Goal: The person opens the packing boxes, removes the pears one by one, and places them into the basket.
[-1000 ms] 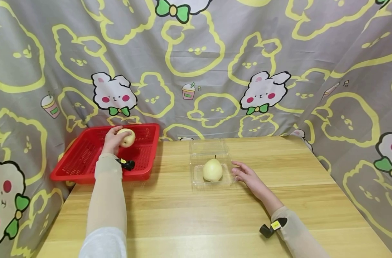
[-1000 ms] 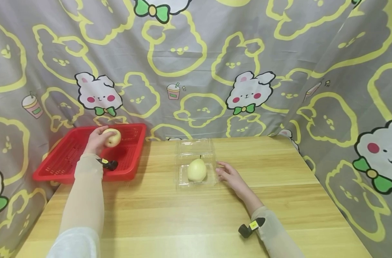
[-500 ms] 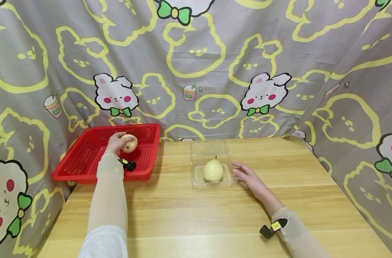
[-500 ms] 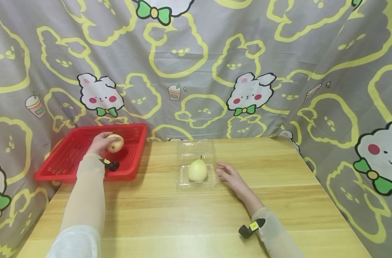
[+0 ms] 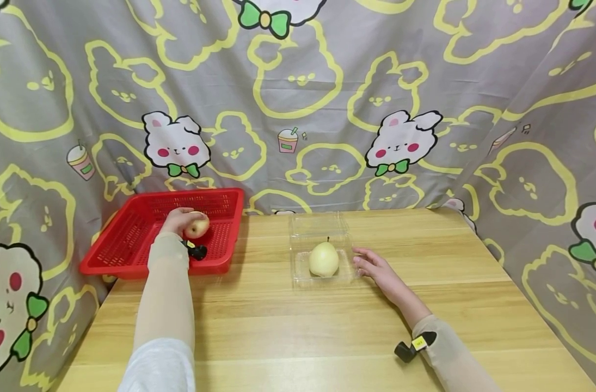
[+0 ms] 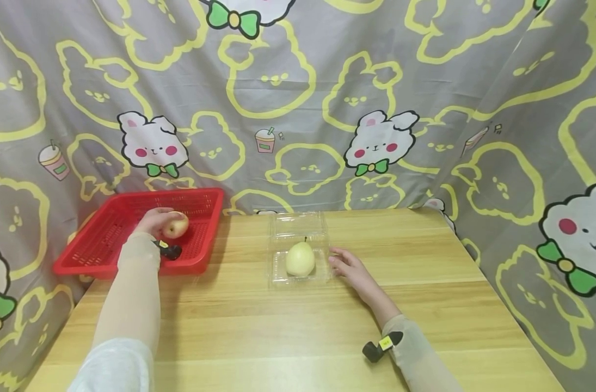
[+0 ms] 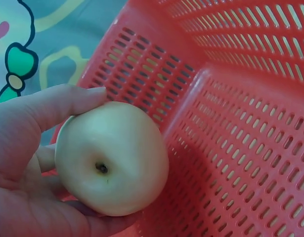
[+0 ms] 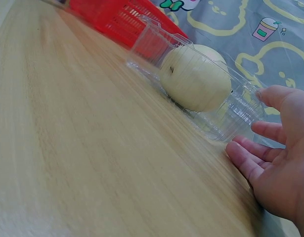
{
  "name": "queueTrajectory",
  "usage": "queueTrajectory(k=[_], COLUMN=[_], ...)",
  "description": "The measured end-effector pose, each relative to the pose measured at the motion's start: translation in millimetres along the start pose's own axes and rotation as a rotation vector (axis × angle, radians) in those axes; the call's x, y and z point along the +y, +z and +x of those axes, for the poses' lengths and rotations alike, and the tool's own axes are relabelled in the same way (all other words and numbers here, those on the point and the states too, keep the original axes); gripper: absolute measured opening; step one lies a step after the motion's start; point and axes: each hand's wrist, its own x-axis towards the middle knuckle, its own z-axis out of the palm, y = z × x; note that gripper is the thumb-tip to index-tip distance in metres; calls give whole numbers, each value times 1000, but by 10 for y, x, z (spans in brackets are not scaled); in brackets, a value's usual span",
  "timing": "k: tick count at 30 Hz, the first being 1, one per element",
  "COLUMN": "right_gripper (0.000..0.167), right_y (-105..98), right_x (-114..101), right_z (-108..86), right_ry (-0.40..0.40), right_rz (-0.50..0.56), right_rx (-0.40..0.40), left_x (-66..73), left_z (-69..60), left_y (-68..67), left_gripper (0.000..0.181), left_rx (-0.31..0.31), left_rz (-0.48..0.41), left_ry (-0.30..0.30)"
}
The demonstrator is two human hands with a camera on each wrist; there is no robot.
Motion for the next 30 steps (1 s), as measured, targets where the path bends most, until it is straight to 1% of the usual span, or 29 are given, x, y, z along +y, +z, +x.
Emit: queueTrajectory(k=[4, 11, 16, 19, 21, 26, 30], right_gripper=[59, 60, 59, 58, 58, 59, 60], right_y=[-4, -3, -10, -6, -3, 0, 5], right_x=[-13, -32, -23, -22, -22, -14, -12], right_z=[1, -3, -5, -4, -2, 0, 0], right_ry=[3, 6, 9, 10, 8, 8, 7], right_rz=[-6, -9, -17, -16, -16, -16, -16], right_rx=[-1, -2, -3, 3, 4, 5, 4], left_x=[-19, -42, -34, -27, -28, -35, -47], left_z=[37, 40, 6, -8, -11, -10, 4], left_y=[-31, -43, -24, -19, -19, -23, -40], left_gripper=[69, 75, 81, 81, 80, 81, 82], left_rx=[-39, -73, -100, -97, -95, -92, -67], left_rz=[3, 81, 136, 135, 115, 97, 102], left_ry=[-50, -37, -61, -73, -85, -91, -92])
